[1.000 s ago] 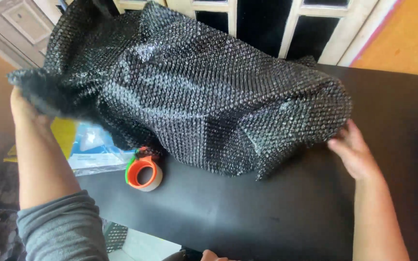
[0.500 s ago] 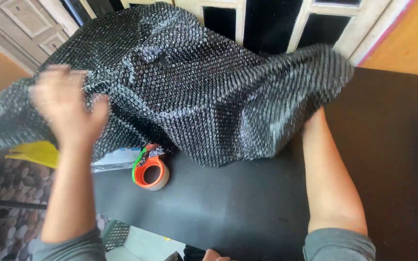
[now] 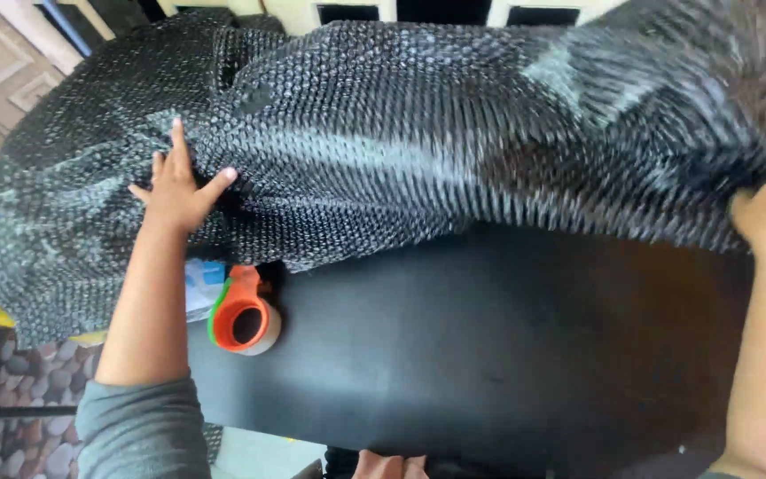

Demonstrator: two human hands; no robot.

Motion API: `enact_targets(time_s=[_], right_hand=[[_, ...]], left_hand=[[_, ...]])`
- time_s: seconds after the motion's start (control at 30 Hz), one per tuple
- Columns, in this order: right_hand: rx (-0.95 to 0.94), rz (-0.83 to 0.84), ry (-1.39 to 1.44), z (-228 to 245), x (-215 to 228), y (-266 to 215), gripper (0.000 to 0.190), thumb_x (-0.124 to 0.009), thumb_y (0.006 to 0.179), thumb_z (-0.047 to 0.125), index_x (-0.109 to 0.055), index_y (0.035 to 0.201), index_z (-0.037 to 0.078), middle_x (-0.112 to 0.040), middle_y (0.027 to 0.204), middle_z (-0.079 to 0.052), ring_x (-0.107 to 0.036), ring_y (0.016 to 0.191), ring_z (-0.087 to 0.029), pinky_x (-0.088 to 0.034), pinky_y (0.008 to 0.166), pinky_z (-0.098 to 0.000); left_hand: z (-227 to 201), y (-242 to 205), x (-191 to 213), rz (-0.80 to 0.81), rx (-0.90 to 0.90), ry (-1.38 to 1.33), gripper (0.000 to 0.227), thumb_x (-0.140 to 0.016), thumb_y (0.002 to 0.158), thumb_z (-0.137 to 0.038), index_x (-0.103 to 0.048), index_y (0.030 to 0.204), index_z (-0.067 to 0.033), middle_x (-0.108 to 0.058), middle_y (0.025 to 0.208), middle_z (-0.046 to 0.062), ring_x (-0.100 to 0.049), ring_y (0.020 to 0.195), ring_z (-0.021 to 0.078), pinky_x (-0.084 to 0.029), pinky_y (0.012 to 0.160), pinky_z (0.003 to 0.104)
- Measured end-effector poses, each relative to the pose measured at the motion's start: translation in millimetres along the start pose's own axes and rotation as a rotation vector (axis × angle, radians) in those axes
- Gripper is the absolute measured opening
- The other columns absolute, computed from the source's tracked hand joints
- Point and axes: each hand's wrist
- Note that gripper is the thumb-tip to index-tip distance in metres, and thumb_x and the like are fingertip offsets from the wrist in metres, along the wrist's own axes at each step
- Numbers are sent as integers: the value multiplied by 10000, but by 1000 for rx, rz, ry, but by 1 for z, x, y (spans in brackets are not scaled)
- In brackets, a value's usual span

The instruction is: Wrapping a blue pillow in black bubble wrap and sealing it with tape using a dispenser.

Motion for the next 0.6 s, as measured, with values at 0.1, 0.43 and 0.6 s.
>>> enact_targets(time_s=[0.1, 0.43, 0.6], right_hand=[[-626, 689, -395, -32, -19, -21, 1055, -855, 707, 523, -440, 1567, 74, -380, 1496, -377, -518, 1327, -579, -480, 1064, -578], [-854, 277, 612, -51, -79, -47, 971, -733, 881, 52, -157, 1662, 101, -546, 1415, -224, -611, 986, -279, -525, 729, -367], [-395, 31, 841, -24, -52, -59, 616, -588, 929, -126, -372, 1486, 23, -445, 1534, -268, -524, 1340, -431, -441, 1068, -440]], left_hand=[[-6, -1, 2, 30, 7, 74, 1001, -451, 791, -786, -134, 1641, -361, -164, 1723, 80, -19, 1577, 384, 57, 1091, 819], [-17, -51, -14, -288, -194, 305, 1020, -506, 955, -687, -87, 1706, -140, 73, 1677, 253, 9, 1520, 567, -130, 1119, 836], [-46, -127, -68, -444, -840, 555, 401, -685, 831, -538, -651, 758, -145, -626, 887, 129, -597, 956, 360, -458, 804, 496]])
Point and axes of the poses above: each hand's wrist, its own y-axis towards the middle knuckle, its own x-axis out of the back of the hand, z = x × y
